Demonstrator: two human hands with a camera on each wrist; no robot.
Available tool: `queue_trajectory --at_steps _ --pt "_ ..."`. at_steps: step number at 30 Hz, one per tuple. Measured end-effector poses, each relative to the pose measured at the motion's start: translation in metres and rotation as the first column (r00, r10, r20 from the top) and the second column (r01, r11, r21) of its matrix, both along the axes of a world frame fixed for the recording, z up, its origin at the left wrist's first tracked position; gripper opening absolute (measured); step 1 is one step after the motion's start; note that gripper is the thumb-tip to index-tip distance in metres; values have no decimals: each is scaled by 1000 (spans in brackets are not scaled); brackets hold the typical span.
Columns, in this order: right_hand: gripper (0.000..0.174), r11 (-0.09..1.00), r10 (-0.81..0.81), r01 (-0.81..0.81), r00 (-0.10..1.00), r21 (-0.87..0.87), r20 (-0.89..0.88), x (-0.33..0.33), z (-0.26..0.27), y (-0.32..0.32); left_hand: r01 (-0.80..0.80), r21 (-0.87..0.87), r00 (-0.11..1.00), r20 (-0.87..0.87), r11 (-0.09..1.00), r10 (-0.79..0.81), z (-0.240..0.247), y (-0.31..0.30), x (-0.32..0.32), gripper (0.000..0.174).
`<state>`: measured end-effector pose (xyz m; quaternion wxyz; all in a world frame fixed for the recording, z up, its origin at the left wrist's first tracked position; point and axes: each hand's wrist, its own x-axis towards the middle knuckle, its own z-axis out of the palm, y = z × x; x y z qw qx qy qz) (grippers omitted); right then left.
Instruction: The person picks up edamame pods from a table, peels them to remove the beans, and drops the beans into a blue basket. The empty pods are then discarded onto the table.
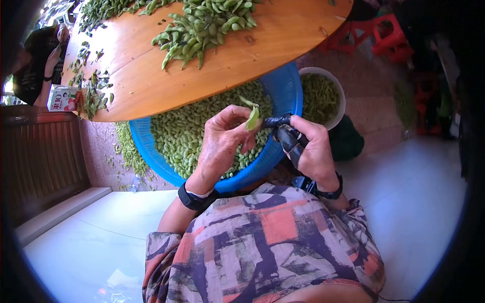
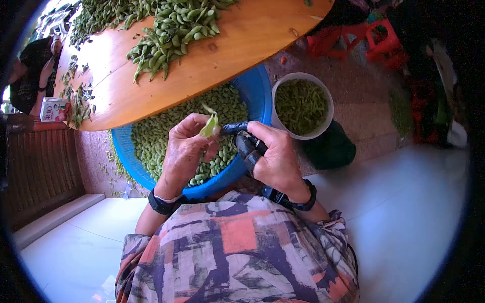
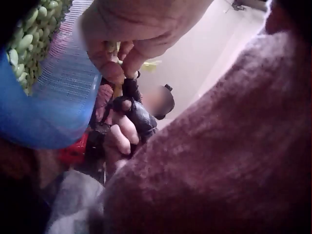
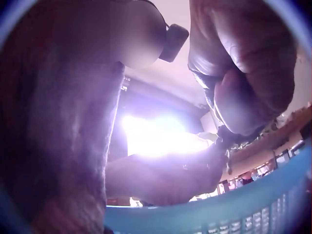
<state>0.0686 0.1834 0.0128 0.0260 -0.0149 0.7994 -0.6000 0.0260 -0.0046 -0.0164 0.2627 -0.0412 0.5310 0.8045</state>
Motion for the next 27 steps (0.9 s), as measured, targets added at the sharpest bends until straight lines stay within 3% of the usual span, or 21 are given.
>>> queue_trajectory --at_steps 5,7,10,14,19,26,27 --pt "14 997 -8 4 998 72 54 -2 -5 2 23 -54 999 25 998 -22 2 1 1 13" --pt "14 997 -21 29 994 -75 105 -5 -5 -2 21 -52 999 38 998 -19 2 2 1 12" --pt "13 998 32 -21 977 -56 209 -5 -9 4 -16 -39 1000 0 999 16 0 2 2 11" --pt "11 994 -12 23 995 -111 102 -9 -7 -2 -9 -68 1000 -7 998 9 3 1 3 9" --pt "11 938 143 -57 962 -343 231 -11 -12 10 15 -162 999 -28 987 -20 5 5 8 7" --pt "12 932 169 -54 939 -357 299 -14 -18 12 13 -170 1000 -12 985 -15 2 5 9 7" --pt "16 864 196 -22 935 -503 295 -13 -23 11 52 -27 997 60 998 -51 0 2 7 7"
